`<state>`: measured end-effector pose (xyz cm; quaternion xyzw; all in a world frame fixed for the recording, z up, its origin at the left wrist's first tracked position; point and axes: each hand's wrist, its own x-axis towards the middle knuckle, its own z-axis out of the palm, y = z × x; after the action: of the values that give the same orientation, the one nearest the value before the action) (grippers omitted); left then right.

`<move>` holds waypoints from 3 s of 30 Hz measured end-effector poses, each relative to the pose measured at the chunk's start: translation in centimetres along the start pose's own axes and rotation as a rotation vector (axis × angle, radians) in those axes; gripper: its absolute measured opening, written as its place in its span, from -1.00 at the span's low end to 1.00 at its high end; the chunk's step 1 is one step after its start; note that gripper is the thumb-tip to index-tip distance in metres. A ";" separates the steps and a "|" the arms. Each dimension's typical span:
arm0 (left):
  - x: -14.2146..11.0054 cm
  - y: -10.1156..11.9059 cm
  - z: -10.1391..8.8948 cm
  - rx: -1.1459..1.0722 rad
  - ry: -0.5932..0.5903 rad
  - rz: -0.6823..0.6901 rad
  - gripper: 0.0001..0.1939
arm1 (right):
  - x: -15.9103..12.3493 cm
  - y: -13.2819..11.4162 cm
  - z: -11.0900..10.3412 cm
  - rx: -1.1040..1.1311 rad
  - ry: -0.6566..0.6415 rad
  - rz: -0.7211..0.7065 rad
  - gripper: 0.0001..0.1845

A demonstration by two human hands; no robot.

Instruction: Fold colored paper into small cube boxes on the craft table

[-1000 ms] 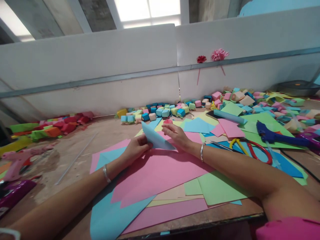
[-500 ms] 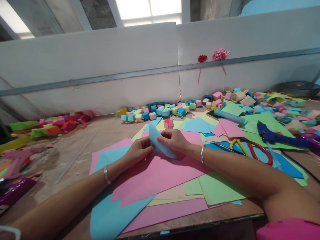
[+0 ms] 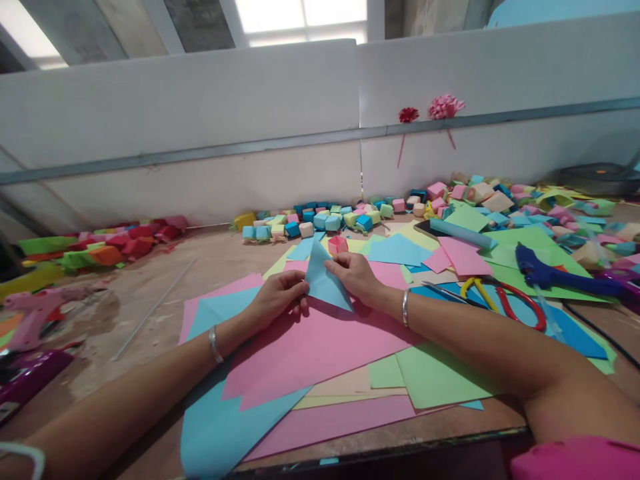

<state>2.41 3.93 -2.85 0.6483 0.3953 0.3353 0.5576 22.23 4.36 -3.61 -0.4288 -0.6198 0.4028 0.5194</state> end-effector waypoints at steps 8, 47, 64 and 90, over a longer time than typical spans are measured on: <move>0.2 -0.2 -0.2 0.025 0.099 0.040 -0.65 | 0.3 0.4 0.2 -0.006 0.030 0.021 -0.54; -0.4 0.6 -0.1 0.181 0.045 0.054 -0.74 | 0.2 1.0 0.5 0.103 0.016 -0.016 -0.60; -0.8 1.2 0.3 0.196 -0.110 0.004 -0.68 | 0.8 0.2 -0.3 0.118 0.048 -0.052 -0.55; -0.6 1.1 -0.2 0.221 -0.047 0.037 -0.71 | 1.3 0.9 -0.2 0.340 0.057 0.033 -0.69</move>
<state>2.11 3.37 -1.70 0.7205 0.4048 0.2848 0.4856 22.42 5.88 -4.07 -0.3560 -0.5207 0.4979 0.5951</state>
